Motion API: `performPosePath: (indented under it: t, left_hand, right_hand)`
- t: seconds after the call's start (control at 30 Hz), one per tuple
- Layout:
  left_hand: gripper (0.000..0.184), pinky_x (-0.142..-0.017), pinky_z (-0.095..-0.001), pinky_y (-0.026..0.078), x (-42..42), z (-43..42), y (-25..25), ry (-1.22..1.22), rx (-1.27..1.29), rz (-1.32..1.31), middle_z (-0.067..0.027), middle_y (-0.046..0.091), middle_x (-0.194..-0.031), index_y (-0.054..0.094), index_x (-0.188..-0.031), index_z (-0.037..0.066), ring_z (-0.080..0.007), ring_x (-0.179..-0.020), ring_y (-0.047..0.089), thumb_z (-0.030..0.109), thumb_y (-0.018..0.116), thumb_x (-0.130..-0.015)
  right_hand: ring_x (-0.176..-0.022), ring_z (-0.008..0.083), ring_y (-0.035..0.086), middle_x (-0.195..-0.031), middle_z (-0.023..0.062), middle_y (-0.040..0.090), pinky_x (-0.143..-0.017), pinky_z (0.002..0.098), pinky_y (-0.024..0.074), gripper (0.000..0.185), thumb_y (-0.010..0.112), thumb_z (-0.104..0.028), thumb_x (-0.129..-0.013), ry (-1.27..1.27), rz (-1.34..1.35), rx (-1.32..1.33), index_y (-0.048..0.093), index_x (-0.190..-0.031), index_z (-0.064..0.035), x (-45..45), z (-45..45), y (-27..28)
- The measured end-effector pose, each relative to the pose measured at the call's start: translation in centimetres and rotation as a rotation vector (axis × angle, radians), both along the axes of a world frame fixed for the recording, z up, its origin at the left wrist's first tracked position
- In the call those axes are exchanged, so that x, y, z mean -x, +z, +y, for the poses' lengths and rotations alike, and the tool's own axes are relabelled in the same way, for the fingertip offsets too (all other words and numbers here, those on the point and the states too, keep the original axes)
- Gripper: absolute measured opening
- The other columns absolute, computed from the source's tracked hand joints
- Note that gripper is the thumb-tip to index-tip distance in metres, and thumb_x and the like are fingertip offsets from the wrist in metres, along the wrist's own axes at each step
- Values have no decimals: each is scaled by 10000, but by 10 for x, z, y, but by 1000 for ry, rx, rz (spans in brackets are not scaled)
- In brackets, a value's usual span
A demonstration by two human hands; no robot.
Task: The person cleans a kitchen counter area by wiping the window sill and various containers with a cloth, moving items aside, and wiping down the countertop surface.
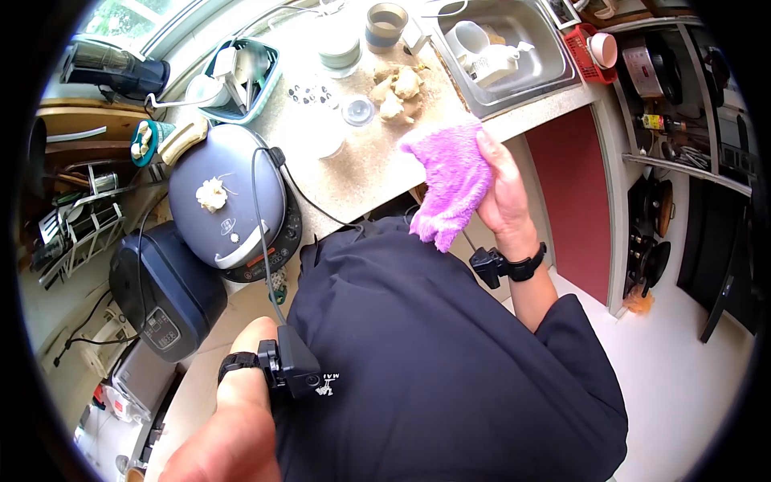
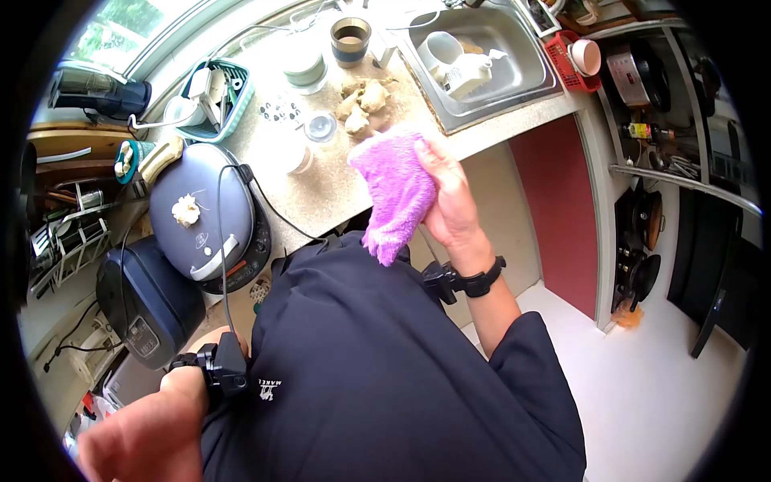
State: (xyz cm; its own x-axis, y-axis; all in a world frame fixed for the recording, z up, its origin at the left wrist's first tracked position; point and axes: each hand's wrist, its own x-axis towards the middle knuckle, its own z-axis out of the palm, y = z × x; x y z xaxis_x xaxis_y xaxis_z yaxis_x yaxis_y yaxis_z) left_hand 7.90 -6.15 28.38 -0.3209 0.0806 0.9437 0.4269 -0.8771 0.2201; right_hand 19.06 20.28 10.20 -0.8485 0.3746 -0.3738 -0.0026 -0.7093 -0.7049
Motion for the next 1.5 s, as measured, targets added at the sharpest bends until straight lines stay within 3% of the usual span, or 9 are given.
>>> performPosePath:
  t: [0.17,0.3,0.4,0.57,0.7,0.97,1.1,1.23,1.5]
  left_hand:
    - [419,-1017,-352,423,22,-42,-31,-114,422,28,-65,581,-1275,582,-1294,187,-161,-1129,554,181,651,-880]
    - [320,-878,-312,508,19,-2,-108,501,752,-642,-129,657,-1061,634,-1073,-40,-198,-982,642,-28,680,-756]
    - [713,-1041,-380,427,44,14,-204,644,1157,-546,-156,575,-1276,483,-1360,-7,-266,-1198,557,127,799,-735]
    - [986,-1086,-450,376,50,31,-286,911,1393,-334,-202,484,-1342,384,-1420,-26,-354,-1259,476,320,893,-650]
    - [925,-1047,-472,385,56,41,-313,836,1323,-422,-213,491,-1279,410,-1384,-18,-393,-1207,466,313,876,-657]
    - [891,-1011,-448,429,63,39,-328,836,1172,-462,-219,515,-1248,447,-1365,0,-399,-1152,513,257,885,-633]
    - [881,-1010,-446,433,66,37,-333,786,1171,-488,-226,528,-1244,454,-1355,-1,-400,-1163,520,265,889,-637]
    - [873,-982,-444,465,66,38,-337,633,1116,-663,-234,562,-1231,437,-1352,6,-407,-1143,565,276,892,-657]
    - [814,-921,-462,481,72,37,-345,733,1108,-558,-236,588,-1168,451,-1329,38,-425,-1088,577,175,871,-645]
  right_hand:
    - [-1024,199,665,-1161,143,647,-915,334,545,415,580,-24,-923,-78,-15,16,483,-1322,31,12,-20,1]
    - [-935,137,664,-1114,112,665,-843,275,544,382,638,-9,-900,-25,-71,-189,536,-1265,36,29,-31,-17]
    - [-864,104,653,-1042,86,690,-747,258,542,295,653,-40,-913,-50,-103,-326,597,-1191,39,48,-46,-28]
    - [-703,91,640,-889,64,698,-619,238,514,237,653,-53,-915,83,-138,-373,643,-1136,32,71,-61,-52]
    - [-669,61,602,-828,28,681,-587,227,483,208,688,-66,-890,180,-171,-643,704,-1070,36,92,-73,-66]
    - [-957,277,629,-1037,184,614,-854,353,504,344,690,-111,-843,324,-148,-1252,700,-1181,-46,109,-80,-89]
    - [-958,322,579,-975,153,579,-929,384,472,407,683,-113,-830,240,-53,-1900,670,-1237,-96,106,-84,-86]
    - [-908,389,587,-966,215,575,-836,459,485,441,653,-101,-850,538,-208,-1597,618,-1289,-120,108,-83,-83]
    - [-836,409,607,-894,222,604,-747,486,500,420,629,-60,-817,505,34,-1849,605,-1236,-34,140,-99,-82]
